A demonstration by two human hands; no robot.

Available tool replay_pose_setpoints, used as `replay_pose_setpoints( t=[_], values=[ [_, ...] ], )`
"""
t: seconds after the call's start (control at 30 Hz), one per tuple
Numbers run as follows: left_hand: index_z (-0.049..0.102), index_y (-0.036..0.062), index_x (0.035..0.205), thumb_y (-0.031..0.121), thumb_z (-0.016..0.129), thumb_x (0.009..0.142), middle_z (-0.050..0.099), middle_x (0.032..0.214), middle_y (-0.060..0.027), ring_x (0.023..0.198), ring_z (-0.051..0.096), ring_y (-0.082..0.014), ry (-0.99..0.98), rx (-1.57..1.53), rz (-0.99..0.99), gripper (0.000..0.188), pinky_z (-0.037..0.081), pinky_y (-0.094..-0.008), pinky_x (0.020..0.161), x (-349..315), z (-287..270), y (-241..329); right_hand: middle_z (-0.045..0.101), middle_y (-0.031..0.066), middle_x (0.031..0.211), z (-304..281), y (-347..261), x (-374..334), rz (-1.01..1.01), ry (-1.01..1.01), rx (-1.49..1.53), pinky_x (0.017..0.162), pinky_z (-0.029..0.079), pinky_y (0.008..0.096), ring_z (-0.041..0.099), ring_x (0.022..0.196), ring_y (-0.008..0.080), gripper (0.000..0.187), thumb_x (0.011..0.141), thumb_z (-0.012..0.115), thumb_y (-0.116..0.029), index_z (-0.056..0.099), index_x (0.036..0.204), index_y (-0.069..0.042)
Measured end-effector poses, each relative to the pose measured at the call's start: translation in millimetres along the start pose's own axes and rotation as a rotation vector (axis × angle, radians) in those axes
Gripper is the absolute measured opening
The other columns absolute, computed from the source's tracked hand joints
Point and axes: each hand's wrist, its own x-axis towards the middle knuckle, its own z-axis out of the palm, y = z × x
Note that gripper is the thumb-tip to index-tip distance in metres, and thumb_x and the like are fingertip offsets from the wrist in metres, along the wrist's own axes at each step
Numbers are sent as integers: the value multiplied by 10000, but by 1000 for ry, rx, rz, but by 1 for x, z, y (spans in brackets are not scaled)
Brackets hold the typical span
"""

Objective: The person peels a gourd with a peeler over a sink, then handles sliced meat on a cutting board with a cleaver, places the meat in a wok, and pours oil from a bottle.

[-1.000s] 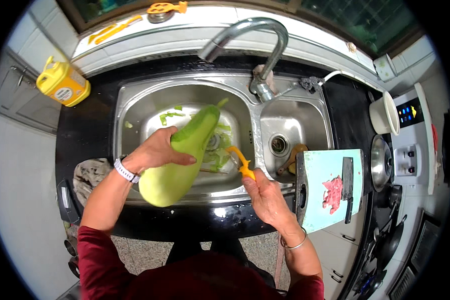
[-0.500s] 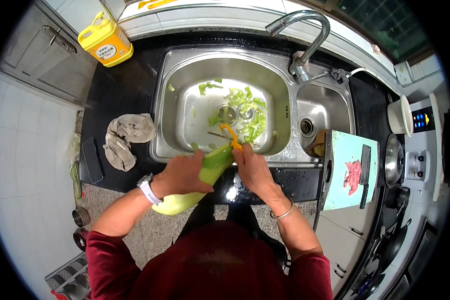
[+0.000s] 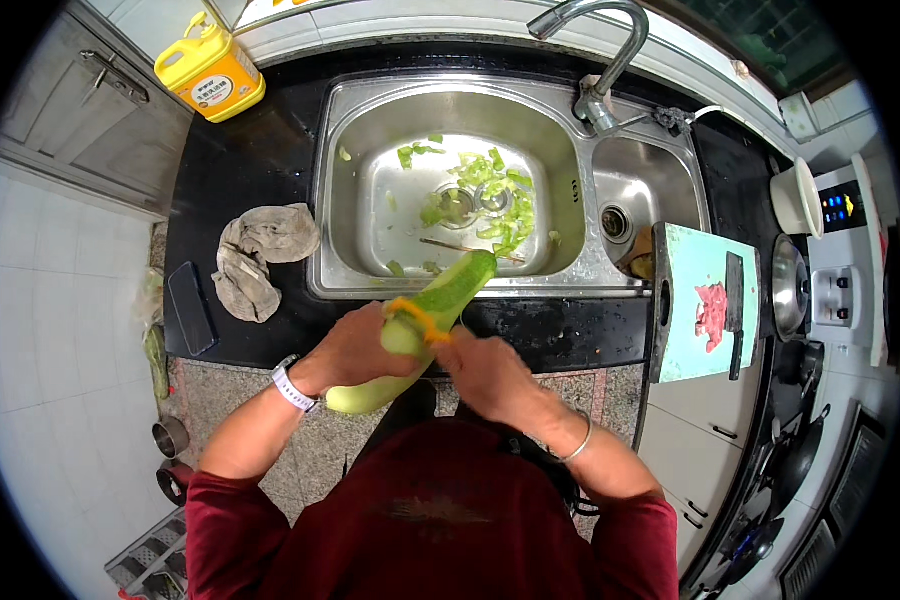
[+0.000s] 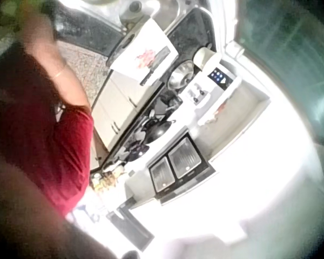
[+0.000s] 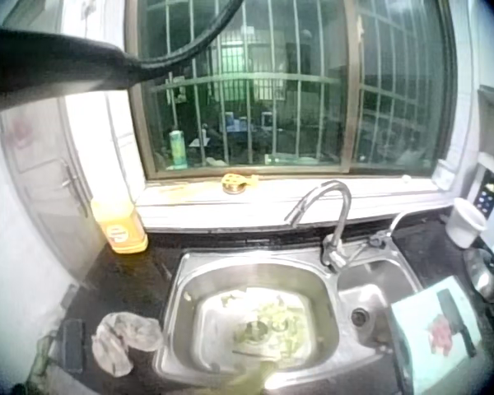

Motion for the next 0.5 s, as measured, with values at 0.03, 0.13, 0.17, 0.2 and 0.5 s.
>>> replay_pose_setpoints(
  t=[0.03,0.13,0.17,0.2,0.5],
  values=[
    [612,-8,1171,345,798,657,679,1089,-176,993,658,-320,-47,-62,-28,650,503,-370,874,1,-2,2,626,302,719,3,-2,-3,-34,-10,17,656,493,565,614,745,517,354,1033,477,-316,547,1032,31],
    [629,-3,1139,330,794,656,675,1060,-179,961,654,-318,13,15,-46,610,502,-370,857,2,5,-12,628,287,705,4,-6,-6,-38,-35,-42,648,495,556,621,727,505,356,1027,488,-323,553,1034,27],
    [636,-14,1098,359,788,662,671,1024,-205,936,654,-348,49,23,-46,594,505,-385,826,1,8,-11,630,284,703,3,-6,-5,-19,-42,-80,647,495,553,623,725,501,355,1024,493,-323,556,1031,26],
    [643,-24,1058,389,781,668,666,988,-232,911,654,-379,84,31,-46,585,509,-400,796,-1,9,-7,631,283,703,1,-7,-4,-23,-43,-92,651,498,550,627,723,496,353,1021,498,-322,558,1025,27],
    [680,29,1045,375,728,685,645,953,-247,905,606,-419,80,103,152,501,488,-458,821,1,8,2,664,282,820,-37,50,26,130,161,-228,731,514,549,645,823,489,392,1013,509,-313,657,947,44]
  ],
)
